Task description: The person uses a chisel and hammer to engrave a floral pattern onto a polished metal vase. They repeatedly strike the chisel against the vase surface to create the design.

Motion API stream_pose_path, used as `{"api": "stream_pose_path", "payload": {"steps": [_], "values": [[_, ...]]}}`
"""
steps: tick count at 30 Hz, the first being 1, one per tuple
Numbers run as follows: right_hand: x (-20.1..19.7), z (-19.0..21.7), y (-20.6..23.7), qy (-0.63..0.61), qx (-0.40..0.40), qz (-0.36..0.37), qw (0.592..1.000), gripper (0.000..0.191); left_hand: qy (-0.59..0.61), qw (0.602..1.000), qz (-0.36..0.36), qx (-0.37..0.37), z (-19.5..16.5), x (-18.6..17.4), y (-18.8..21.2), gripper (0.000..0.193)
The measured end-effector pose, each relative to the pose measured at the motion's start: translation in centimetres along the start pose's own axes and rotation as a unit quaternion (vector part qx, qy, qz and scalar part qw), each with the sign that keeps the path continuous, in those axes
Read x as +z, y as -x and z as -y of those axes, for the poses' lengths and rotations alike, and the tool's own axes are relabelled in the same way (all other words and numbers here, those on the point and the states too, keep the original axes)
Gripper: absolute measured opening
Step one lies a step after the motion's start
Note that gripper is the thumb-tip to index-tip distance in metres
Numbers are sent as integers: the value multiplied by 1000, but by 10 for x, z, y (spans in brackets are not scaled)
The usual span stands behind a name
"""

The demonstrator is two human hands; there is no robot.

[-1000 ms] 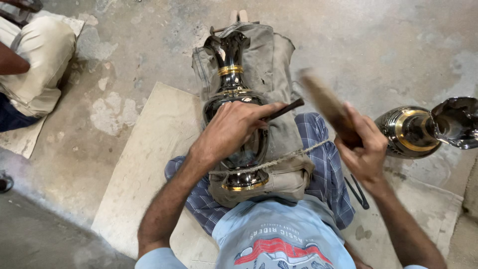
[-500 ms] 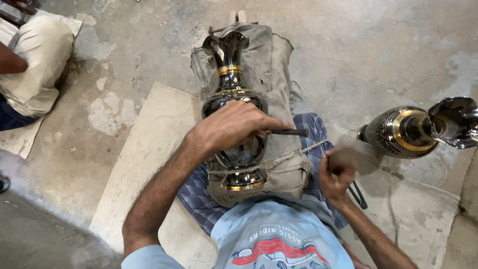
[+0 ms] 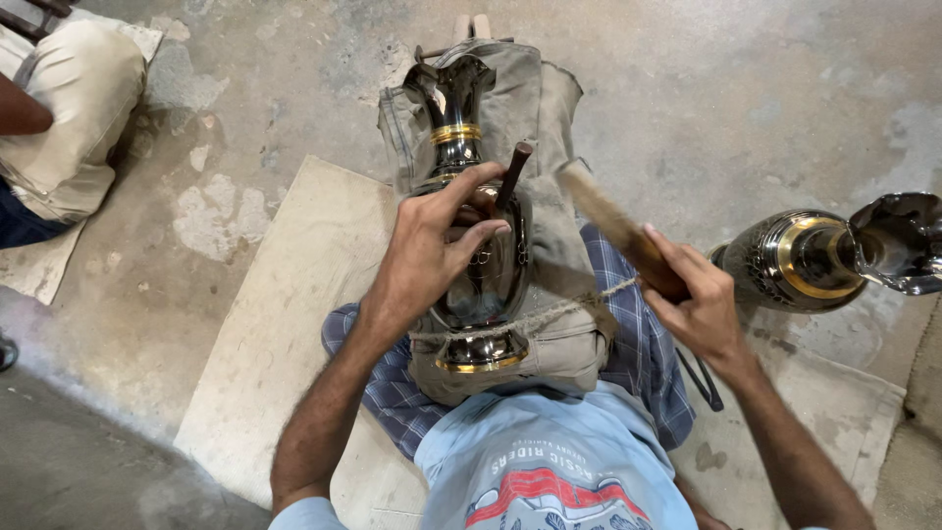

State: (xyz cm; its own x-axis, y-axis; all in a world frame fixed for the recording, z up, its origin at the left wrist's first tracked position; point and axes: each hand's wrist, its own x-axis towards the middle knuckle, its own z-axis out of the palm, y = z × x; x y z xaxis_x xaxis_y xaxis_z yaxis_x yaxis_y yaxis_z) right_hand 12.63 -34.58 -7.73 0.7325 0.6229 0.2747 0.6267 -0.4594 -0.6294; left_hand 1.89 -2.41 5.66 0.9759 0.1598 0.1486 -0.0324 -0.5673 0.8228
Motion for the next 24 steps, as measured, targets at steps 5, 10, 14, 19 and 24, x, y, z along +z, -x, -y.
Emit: {"api": "stream_pose_path", "payload": {"steps": [5,10,14,19,24], "values": [[-24,-1,-25,79,-12,46,996,64,-8,1000,1,19,1,2,0,55],[-60,18,-52,23,-76,-109,991,61,2,1000,-1,29,-1,2,3,54],[-87,25,-74,152,-113,-76,979,54,-5,998,-12,56,-2,5,3,53],[-88,21,-82,84,-143,-93,982,58,-22,998,-27,51,-4,7,5,52],[-86,13,-89,75,-159,-91,980,55,1,999,-39,28,-3,9,6,52]]}}
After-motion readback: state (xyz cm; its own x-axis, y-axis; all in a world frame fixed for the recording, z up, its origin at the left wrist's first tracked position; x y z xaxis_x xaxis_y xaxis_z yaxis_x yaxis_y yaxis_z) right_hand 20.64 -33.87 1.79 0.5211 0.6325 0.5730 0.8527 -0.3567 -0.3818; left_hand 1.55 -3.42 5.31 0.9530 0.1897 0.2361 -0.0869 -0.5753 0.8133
